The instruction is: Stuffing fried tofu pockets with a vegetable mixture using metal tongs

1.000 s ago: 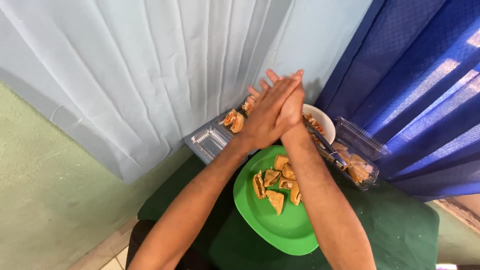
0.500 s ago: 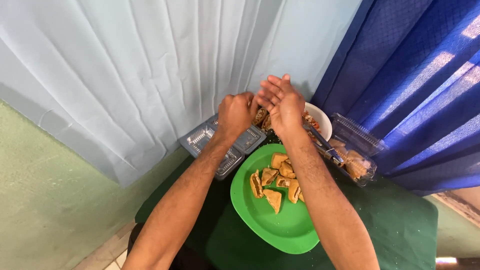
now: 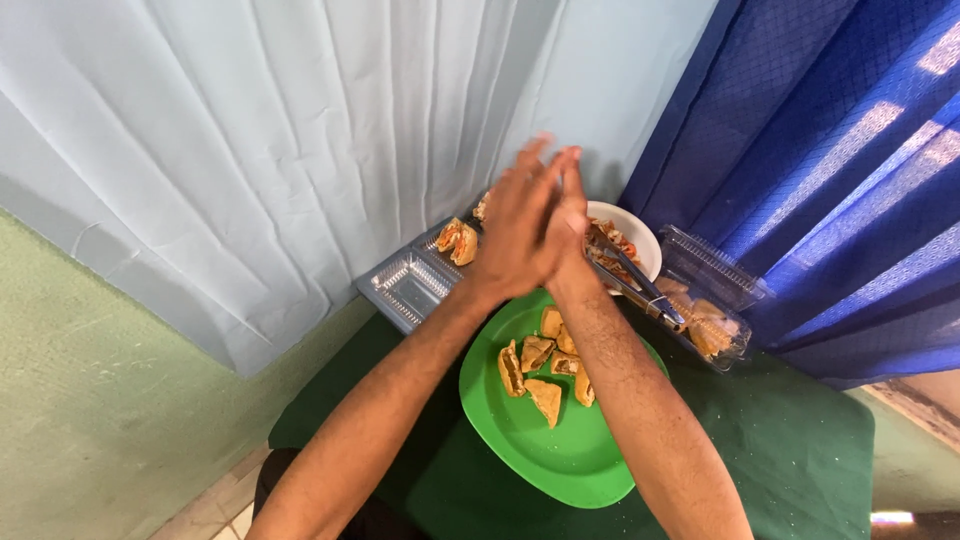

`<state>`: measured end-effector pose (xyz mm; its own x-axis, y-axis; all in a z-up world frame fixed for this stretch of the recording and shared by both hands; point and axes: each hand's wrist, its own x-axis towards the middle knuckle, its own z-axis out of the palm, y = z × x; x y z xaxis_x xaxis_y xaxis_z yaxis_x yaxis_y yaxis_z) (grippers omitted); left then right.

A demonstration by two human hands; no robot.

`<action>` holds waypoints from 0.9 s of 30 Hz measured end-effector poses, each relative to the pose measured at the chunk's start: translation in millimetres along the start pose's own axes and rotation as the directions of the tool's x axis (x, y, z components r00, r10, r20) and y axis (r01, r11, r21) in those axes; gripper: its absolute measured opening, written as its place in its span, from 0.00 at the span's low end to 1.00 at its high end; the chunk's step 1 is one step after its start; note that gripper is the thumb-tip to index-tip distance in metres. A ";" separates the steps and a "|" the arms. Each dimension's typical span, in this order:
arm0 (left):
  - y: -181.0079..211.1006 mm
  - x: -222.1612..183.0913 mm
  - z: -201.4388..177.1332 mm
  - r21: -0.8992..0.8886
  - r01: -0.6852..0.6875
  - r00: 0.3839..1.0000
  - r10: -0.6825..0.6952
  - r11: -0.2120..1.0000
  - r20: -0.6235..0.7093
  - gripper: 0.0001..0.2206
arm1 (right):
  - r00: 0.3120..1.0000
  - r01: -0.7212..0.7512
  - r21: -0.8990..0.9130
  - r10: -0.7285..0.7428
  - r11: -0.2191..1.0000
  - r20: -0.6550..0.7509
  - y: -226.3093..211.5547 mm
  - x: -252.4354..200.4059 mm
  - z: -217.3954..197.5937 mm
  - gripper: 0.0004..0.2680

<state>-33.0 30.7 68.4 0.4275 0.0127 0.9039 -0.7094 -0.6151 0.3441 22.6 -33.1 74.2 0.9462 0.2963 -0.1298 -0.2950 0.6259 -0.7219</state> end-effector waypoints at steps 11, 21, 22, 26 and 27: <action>-76.9 -38.9 -17.1 0.488 0.170 0.914 -0.322 0.856 0.246 0.22 | 0.896 -0.065 -0.194 0.143 0.979 0.421 -50.8 -14.1 -16.0 0.36; -75.7 -50.4 -8.5 0.543 0.272 0.961 -0.255 0.795 -0.107 0.24 | 0.732 0.637 -0.743 -0.142 -0.206 0.667 -34.9 -18.3 -56.3 0.30; -76.9 -49.3 -8.1 0.541 0.271 0.961 -0.258 0.796 -0.103 0.24 | 0.735 0.633 -0.747 -0.142 -0.204 0.663 -35.1 -22.3 -61.2 0.30; -70.8 -44.8 -9.3 0.413 0.154 0.988 -0.142 0.898 -0.060 0.10 | 0.657 0.683 -0.676 -0.172 -0.277 0.734 -40.9 -26.8 -85.1 0.18; -66.6 -43.9 -10.7 0.393 0.136 0.991 -0.124 0.909 -0.058 0.05 | 0.677 0.670 -0.688 -0.152 -0.279 0.720 -43.0 -25.6 -92.4 0.14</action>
<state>-10.4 79.5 8.5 0.4788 0.1341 0.8676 -0.3668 -0.8673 0.3364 23.4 -134.3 45.7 0.5896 0.6249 0.5118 0.8074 -0.4726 -0.3532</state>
